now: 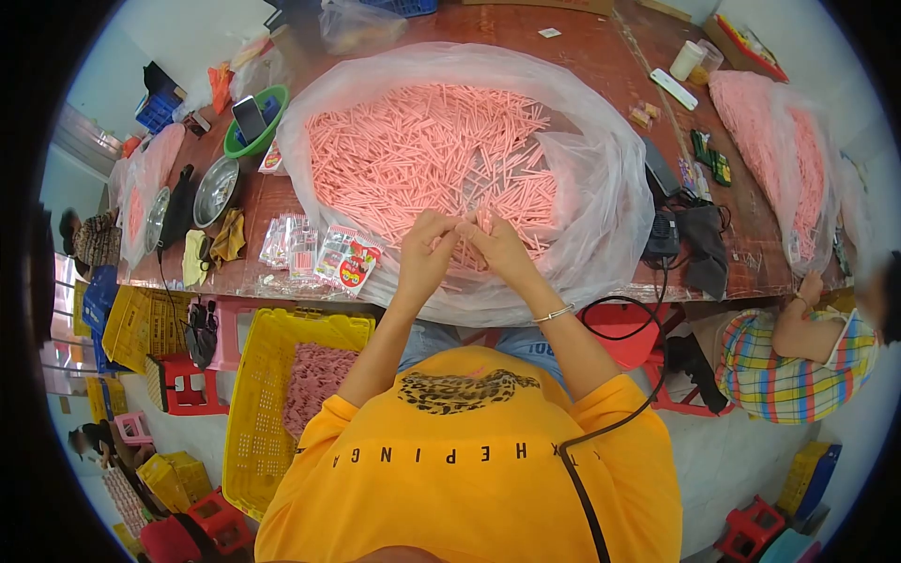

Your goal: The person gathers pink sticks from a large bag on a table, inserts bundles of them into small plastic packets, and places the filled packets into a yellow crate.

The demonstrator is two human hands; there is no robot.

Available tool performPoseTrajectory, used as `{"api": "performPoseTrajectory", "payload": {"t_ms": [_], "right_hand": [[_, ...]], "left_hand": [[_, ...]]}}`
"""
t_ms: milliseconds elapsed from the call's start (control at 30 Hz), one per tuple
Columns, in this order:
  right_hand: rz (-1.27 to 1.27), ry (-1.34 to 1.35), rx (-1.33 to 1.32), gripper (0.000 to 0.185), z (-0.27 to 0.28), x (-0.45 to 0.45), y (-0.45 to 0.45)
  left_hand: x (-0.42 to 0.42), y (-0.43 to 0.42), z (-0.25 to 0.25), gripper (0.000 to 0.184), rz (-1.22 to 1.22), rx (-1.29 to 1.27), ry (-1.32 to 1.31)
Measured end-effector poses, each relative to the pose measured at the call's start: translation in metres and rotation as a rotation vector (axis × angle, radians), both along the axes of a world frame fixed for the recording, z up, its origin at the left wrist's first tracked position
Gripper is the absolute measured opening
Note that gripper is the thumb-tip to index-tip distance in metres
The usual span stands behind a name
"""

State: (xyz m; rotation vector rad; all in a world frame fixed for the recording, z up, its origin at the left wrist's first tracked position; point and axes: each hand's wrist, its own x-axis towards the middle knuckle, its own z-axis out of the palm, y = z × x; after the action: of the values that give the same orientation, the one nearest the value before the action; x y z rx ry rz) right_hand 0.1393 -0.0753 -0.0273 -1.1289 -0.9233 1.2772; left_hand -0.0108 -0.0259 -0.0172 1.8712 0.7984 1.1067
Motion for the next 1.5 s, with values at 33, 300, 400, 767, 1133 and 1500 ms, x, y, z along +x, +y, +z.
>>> {"api": "performPoseTrajectory", "payload": {"t_ms": [33,300,400,767,1133,1500], "right_hand": [[-0.041,-0.027,-0.001,0.018,0.001,0.002,0.002],[-0.214,-0.236,0.354,0.02,-0.023,0.008,0.018],[-0.153,0.084,0.087,0.021,-0.008,0.005,0.007],[-0.223,-0.282,0.141,0.018,-0.009,-0.004,-0.001],[-0.321,-0.653,0.421,0.01,-0.042,0.0,0.001],[-0.218,-0.107,0.239,0.018,0.004,-0.008,0.003]], "left_hand": [[0.002,-0.003,0.001,0.014,0.002,-0.13,-0.086],[-0.006,0.007,-0.009,0.021,-0.029,-0.413,-0.242],[-0.004,0.005,-0.011,0.022,-0.06,-0.473,-0.235],[0.007,-0.005,0.027,0.025,-0.173,-0.292,-0.125],[0.01,-0.028,0.006,0.058,-0.174,0.537,0.465],[0.015,-0.04,-0.015,0.068,-0.486,-1.05,-0.742]]}}
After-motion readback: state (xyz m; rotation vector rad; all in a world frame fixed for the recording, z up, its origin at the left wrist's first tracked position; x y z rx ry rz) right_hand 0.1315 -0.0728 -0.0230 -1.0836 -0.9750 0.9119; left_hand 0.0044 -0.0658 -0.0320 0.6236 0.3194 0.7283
